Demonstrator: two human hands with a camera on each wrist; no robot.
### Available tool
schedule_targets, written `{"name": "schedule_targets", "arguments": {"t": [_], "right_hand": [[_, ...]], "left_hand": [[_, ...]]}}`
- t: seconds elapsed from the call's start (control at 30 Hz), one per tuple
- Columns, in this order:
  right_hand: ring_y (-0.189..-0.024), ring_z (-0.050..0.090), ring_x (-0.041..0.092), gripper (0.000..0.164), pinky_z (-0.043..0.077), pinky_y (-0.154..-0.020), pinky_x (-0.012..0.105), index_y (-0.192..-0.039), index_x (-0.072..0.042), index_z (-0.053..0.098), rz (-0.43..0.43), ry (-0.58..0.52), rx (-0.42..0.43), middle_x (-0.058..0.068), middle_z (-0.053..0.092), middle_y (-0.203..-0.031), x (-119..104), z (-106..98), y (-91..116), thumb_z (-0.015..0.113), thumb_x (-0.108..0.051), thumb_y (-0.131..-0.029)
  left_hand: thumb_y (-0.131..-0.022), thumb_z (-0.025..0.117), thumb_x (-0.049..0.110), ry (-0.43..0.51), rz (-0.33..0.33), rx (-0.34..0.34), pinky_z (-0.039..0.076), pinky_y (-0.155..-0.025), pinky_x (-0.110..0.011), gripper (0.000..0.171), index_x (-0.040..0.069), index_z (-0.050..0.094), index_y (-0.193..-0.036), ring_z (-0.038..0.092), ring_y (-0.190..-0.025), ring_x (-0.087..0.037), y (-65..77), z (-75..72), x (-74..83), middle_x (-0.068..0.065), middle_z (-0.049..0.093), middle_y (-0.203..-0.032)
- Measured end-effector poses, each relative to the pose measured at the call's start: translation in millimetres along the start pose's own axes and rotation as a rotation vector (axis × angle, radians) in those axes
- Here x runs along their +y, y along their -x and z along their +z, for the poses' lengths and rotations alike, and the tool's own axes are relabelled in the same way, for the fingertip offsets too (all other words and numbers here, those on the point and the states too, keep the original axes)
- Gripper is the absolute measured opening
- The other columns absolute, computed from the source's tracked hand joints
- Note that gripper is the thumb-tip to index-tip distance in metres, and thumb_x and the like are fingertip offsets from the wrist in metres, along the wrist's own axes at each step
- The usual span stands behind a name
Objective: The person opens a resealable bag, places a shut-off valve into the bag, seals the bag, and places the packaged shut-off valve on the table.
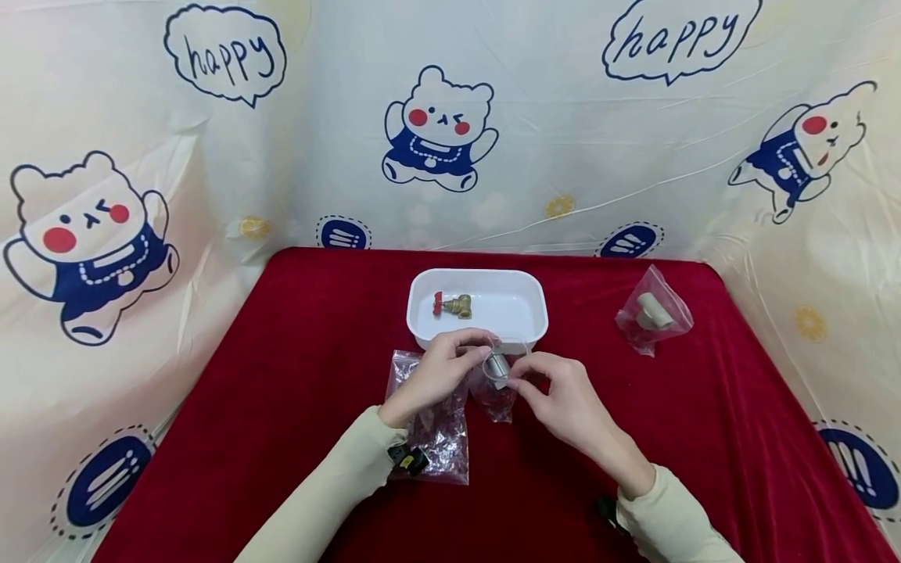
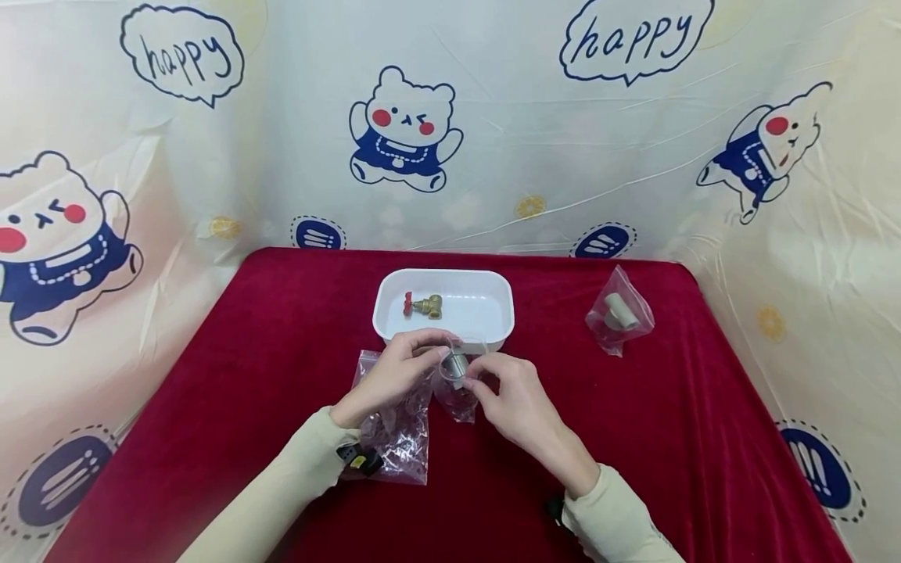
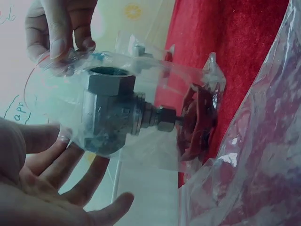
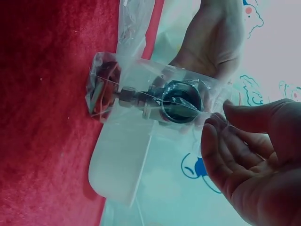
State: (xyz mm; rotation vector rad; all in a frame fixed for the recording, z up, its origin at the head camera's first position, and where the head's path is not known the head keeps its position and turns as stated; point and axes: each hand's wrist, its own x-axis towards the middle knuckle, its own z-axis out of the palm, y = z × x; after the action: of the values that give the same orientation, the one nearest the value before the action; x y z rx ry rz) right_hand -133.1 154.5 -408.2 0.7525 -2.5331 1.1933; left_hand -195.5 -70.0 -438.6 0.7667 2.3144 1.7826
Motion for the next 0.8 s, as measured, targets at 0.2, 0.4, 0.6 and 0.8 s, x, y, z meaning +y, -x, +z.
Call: {"name": "schedule_targets", "arguments": {"t": [0.2, 0.4, 0.6, 0.8], "right_hand": [[-0.102, 0.069, 0.015, 0.019, 0.058, -0.09, 0.033, -0.095, -0.008, 0.077, -0.041, 0.001, 0.072, 0.0, 0.073, -0.107, 5, -1, 1, 0.082, 0.008, -0.086], [-0.106, 0.067, 0.02, 0.02, 0.052, -0.086, 0.018, -0.092, -0.007, 0.077, -0.064, -0.003, 0.11, 0.01, 0.07, -0.119, 10, -5, 3, 0.083, 0.011, -0.084], [-0.108, 0.065, 0.024, 0.023, 0.049, -0.083, 0.015, -0.092, -0.007, 0.077, -0.066, -0.008, 0.129, 0.012, 0.067, -0.125, 16, -13, 7, 0.082, 0.013, -0.084], [-0.109, 0.068, 0.024, 0.024, 0.046, -0.095, 0.012, -0.095, -0.009, 0.077, 0.006, -0.004, 0.118, 0.007, 0.072, -0.121, 23, -25, 11, 0.08, 0.012, -0.086]], "left_hand": [[-0.105, 0.066, 0.008, -0.024, -0.017, 0.124, 0.05, -0.073, -0.025, 0.015, 0.004, 0.078, -0.113, 0.062, -0.082, -0.014, -4.8, 2.8, -1.0, -0.006, 0.076, -0.107], [-0.106, 0.065, 0.01, -0.033, -0.004, 0.162, 0.053, -0.079, -0.029, 0.014, 0.005, 0.078, -0.109, 0.067, -0.093, -0.02, -4.5, 2.1, -0.4, -0.007, 0.076, -0.107], [-0.106, 0.063, 0.007, -0.037, -0.032, 0.169, 0.053, -0.084, -0.033, 0.013, 0.006, 0.076, -0.108, 0.067, -0.096, -0.02, 3.5, 1.3, 6.2, -0.005, 0.075, -0.107], [-0.105, 0.063, 0.006, -0.072, -0.053, 0.132, 0.049, -0.074, -0.032, 0.012, 0.009, 0.075, -0.107, 0.057, -0.07, -0.012, 18.7, 6.0, 18.8, -0.003, 0.072, -0.098]]}}
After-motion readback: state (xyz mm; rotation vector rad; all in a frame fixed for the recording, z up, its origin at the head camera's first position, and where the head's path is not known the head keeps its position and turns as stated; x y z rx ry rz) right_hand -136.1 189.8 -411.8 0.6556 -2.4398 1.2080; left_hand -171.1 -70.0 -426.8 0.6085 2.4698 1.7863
